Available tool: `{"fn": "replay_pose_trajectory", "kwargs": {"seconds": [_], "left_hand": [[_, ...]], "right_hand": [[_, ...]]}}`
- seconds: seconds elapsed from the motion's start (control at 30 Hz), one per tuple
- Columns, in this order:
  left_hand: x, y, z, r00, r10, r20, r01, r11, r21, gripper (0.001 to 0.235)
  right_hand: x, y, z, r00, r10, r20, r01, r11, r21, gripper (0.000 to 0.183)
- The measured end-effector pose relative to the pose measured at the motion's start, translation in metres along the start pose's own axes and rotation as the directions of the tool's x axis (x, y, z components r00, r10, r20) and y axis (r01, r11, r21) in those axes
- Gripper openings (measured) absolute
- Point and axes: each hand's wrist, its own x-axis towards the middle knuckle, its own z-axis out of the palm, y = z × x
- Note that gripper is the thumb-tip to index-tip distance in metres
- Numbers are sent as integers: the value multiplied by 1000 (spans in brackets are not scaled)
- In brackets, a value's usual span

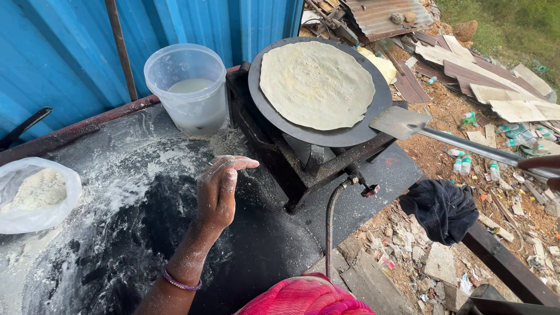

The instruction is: The person kneads dough on a floured surface, then places it onto a hot griddle to cook. They use a cloth to apply liquid to the cooking flatbread and a spatula to flip and press it. The person repeats the process by kneading more dough and cooking another flatbread.

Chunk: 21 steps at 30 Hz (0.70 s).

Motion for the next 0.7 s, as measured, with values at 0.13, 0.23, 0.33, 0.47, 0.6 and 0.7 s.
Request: {"fn": "replay_pose_trajectory", "kwargs": {"seconds": [0.13, 0.23, 0.33, 0.47, 0.6, 0.7], "left_hand": [[-21, -11, 7, 997, -73, -29, 73, 997, -18, 49], [-28, -19, 8, 998, -25, -49, 24, 999, -25, 50], [-34, -23, 4, 998, -34, -62, 31, 999, -39, 51], [-37, -26, 0, 995, -61, -74, 54, 994, -91, 50], [-39, -27, -5, 995, -72, -74, 64, 993, -94, 50], [-43, -31, -13, 995, -65, -77, 57, 993, -105, 49]], "right_hand": [[22, -29, -26, 1000, -21, 21, 22, 998, -63, 42], [33, -54, -47, 999, 16, 28, -13, 996, -86, 40], [34, -59, -46, 997, -60, 39, 65, 985, -157, 43], [33, -77, -61, 987, 152, 51, -138, 968, -208, 50], [20, -76, -60, 994, 95, 62, -80, 974, -210, 49], [2, -66, -56, 995, 88, 48, -77, 977, -201, 48]]}}
